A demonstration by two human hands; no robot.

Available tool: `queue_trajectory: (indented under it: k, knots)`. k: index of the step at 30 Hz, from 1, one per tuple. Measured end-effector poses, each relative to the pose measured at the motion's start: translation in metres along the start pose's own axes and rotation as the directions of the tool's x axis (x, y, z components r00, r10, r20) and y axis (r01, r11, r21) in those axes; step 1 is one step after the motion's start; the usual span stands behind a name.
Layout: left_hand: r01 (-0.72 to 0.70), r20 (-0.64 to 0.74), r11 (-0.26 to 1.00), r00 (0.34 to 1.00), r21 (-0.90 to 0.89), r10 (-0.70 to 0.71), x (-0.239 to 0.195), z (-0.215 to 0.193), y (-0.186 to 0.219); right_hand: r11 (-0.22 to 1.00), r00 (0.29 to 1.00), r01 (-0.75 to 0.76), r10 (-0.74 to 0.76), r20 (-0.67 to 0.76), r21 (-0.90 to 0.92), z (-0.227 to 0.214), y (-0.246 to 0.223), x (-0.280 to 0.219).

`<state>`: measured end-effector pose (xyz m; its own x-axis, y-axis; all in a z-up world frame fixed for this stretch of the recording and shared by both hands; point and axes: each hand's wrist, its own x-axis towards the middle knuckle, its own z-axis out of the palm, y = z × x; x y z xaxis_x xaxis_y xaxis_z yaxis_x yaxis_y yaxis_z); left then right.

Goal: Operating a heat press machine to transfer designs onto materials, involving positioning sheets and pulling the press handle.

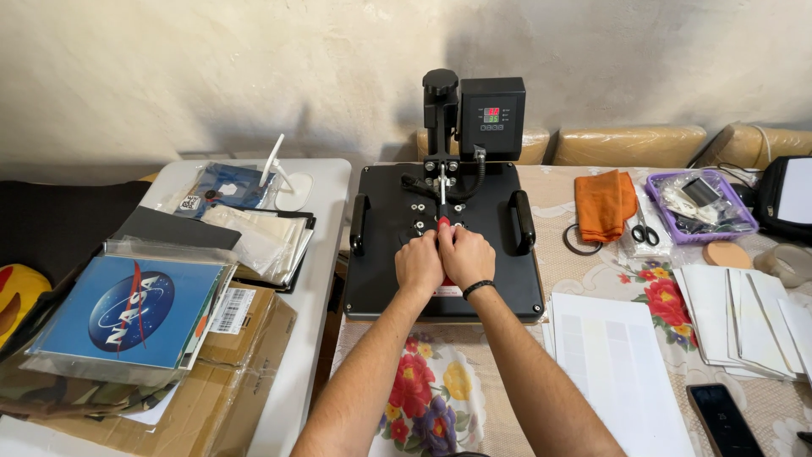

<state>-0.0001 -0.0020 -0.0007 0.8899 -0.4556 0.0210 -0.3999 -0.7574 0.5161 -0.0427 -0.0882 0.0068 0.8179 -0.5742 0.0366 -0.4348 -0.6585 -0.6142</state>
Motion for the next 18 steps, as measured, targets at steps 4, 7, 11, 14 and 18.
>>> queue_trajectory:
  k: [4, 7, 11, 14, 18]
  knots:
    - [-0.002, -0.003, 1.0, 1.0, 0.006, 0.002, -0.0009, -0.0016, 0.0009, 1.0, 1.0, 0.003, -0.003, 0.0, -0.002, 0.0001, 0.0003, -0.0001]
    - [-0.002, -0.006, 1.0, 1.0, -0.004, 0.002, -0.001, -0.0019, 0.0014, 1.0, 1.0, -0.009, 0.009, -0.006, 0.014, -0.0027, -0.0032, -0.0027]
    - [-0.011, -0.01, 1.0, 1.0, -0.001, 0.011, -0.0018, -0.0003, 0.0006, 1.0, 1.0, -0.007, 0.007, -0.015, 0.016, -0.0013, -0.0015, -0.0027]
    - [-0.009, -0.015, 1.0, 1.0, -0.001, 0.009, -0.0012, -0.0002, 0.0005, 1.0, 1.0, 0.001, -0.001, -0.006, -0.002, -0.002, -0.0021, -0.0026]
    - [-0.005, -0.002, 1.0, 1.0, 0.018, 0.005, -0.0031, -0.0044, 0.0025, 1.0, 1.0, 0.0, 0.0, -0.011, -0.006, -0.0021, -0.0013, -0.0018]
